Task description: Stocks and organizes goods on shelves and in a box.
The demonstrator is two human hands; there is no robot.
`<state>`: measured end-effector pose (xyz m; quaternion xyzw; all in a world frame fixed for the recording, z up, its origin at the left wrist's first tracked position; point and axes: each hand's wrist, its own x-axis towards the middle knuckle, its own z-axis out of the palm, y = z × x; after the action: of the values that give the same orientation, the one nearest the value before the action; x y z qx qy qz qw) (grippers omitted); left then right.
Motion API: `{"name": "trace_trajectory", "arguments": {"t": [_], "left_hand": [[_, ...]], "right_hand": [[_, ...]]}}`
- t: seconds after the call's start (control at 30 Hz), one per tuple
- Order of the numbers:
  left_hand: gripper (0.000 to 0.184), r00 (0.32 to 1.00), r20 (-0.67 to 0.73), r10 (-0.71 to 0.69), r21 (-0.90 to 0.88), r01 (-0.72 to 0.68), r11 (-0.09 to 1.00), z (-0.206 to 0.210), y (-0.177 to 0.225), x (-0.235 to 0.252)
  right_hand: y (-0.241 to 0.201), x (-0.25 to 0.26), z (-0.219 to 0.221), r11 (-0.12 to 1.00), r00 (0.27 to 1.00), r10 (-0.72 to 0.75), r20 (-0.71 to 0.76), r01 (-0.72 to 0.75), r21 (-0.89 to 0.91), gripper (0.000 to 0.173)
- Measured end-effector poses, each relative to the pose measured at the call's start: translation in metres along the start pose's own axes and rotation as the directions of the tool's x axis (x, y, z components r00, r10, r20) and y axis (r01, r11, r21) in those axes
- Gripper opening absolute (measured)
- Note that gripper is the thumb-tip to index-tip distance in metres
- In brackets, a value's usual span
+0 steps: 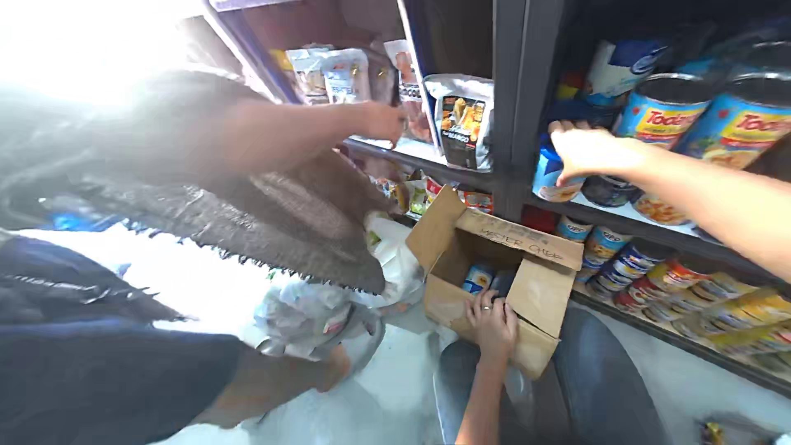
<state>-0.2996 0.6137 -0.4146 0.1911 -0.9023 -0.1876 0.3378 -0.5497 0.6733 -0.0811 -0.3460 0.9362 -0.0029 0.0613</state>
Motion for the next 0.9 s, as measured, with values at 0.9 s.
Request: {"name": "trace_trajectory", "arguments": {"t": [0.9], "left_hand": [[0.04, 1.0, -0.01, 0.017, 0.01, -0.017, 1.0, 0.002, -0.001, -0.003]], "right_hand": [[0.006, 0.003, -0.027, 0.997, 0.992, 0.001, 0.124, 0.009, -0.079, 0.102]]}}
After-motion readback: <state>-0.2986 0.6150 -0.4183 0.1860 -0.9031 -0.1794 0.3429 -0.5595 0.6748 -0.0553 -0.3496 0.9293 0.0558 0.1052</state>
